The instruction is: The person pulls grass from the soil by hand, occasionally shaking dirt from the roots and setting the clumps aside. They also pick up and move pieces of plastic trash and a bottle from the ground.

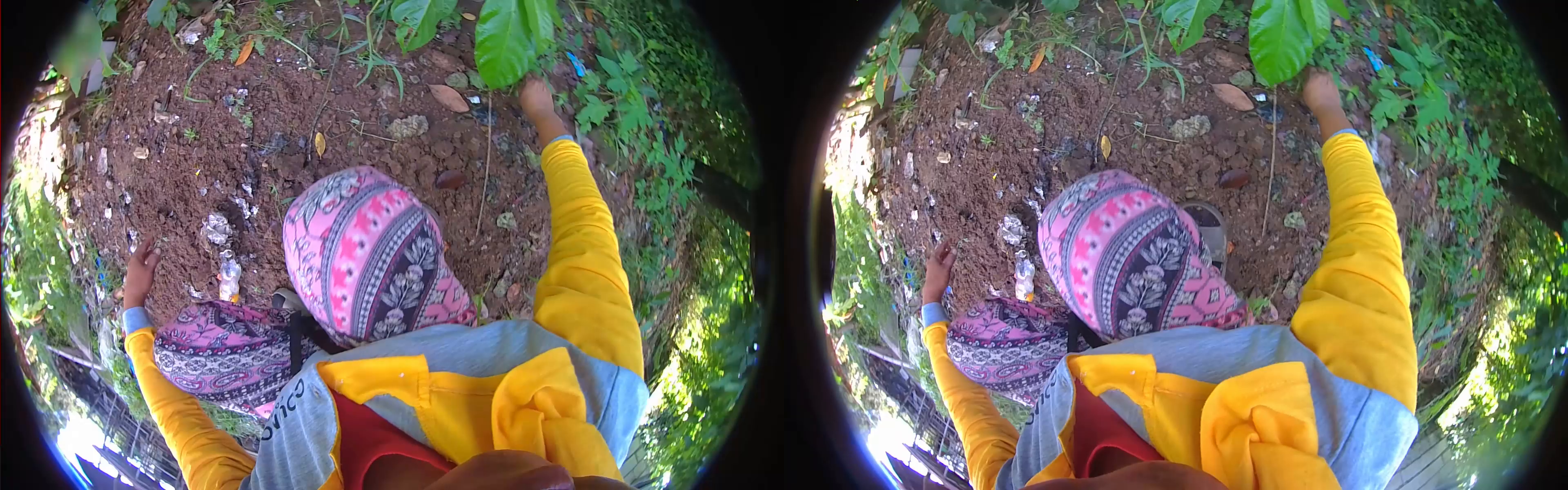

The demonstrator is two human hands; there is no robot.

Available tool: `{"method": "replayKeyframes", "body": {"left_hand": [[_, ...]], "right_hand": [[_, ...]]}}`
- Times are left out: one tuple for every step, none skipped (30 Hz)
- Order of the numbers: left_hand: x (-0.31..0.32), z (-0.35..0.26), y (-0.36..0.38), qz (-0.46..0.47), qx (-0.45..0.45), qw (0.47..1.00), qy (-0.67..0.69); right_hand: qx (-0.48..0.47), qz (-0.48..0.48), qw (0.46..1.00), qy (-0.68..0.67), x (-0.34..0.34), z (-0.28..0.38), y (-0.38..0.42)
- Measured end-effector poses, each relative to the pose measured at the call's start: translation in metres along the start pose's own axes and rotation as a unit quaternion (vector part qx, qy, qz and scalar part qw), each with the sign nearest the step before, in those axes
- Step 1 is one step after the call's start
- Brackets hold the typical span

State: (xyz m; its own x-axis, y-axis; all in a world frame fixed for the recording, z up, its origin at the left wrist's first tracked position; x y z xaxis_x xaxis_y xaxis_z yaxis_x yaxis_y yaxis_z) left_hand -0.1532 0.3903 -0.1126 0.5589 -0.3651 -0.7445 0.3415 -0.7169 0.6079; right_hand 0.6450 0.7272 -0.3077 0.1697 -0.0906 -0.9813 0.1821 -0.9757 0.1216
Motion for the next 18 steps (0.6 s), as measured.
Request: {"method": "replayKeyframes", "body": {"left_hand": [[-0.002,0.006,0.003,0.002,-0.016,1.000,-0.006],[-0.003,0.016,0.004,0.018,-0.076,0.997,-0.030],[-0.003,0.013,0.010,0.013,-0.062,0.997,-0.038],[-0.004,0.005,0.016,0.011,-0.049,0.998,-0.048],[-0.005,-0.003,0.021,0.010,-0.036,0.998,-0.057],[-0.004,-0.012,0.024,0.030,-0.044,0.996,-0.070],[-0.006,-0.014,0.025,0.029,-0.042,0.996,-0.073],[-0.004,-0.016,0.025,0.027,-0.039,0.996,-0.075],[-0.003,-0.016,0.025,0.027,-0.037,0.996,-0.076],[-0.003,-0.020,0.024,0.031,-0.041,0.996,-0.071],[-0.003,-0.024,0.023,0.029,-0.039,0.996,-0.074],[-0.003,-0.032,0.021,0.027,-0.037,0.996,-0.076],[-0.002,-0.039,0.021,0.024,-0.035,0.996,-0.078],[-0.003,-0.047,0.020,0.027,-0.014,0.996,-0.080],[-0.005,-0.058,0.019,0.029,-0.019,0.997,-0.065],[-0.010,-0.068,0.020,0.030,-0.026,0.998,-0.049],[-0.013,-0.073,0.023,0.030,-0.032,0.999,-0.030],[-0.015,-0.077,0.025,0.017,-0.025,0.999,-0.025]], "right_hand": [[-0.016,-0.017,1.000,0.002,0.009,0.005,-0.004],[0.021,0.041,0.998,0.033,0.019,0.003,-0.010],[0.058,0.096,0.992,0.063,0.014,0.003,-0.010],[0.092,0.152,0.980,0.093,0.019,0.004,-0.012],[0.112,0.201,0.969,0.089,0.024,0.003,-0.013],[0.133,0.246,0.956,0.087,0.033,-0.006,-0.015],[0.162,0.250,0.953,0.048,0.039,-0.010,-0.014],[0.191,0.254,0.948,0.009,0.044,-0.015,-0.014],[0.186,0.257,0.948,0.009,0.046,-0.017,-0.016],[0.181,0.262,0.948,0.012,0.048,-0.020,-0.016],[0.176,0.266,0.948,0.013,0.051,-0.024,-0.017],[0.201,0.253,0.946,-0.007,0.053,-0.029,-0.018],[0.226,0.240,0.944,-0.027,0.055,-0.035,-0.019],[0.252,0.227,0.940,-0.048,0.058,-0.041,-0.020],[0.214,0.202,0.955,-0.048,0.069,-0.051,-0.021],[0.175,0.176,0.968,-0.047,0.086,-0.062,-0.021],[0.135,0.147,0.979,-0.045,0.089,-0.064,-0.018],[0.120,0.151,0.978,-0.083,0.080,-0.056,-0.012]]}}
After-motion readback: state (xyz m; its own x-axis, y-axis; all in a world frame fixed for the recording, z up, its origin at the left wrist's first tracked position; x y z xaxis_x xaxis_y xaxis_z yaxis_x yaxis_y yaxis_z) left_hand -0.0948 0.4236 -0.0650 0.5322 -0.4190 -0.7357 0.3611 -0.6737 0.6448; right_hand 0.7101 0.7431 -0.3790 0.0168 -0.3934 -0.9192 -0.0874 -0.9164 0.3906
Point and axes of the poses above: each hand's wrist, its own y-axis away from the middle knuckle, its own x-axis out of the palm, z = x × y, the point moved 3 cm from there along -y, towards the middle knuckle, and after that the axes turned 1 degree about y, right-handed, at the moved point
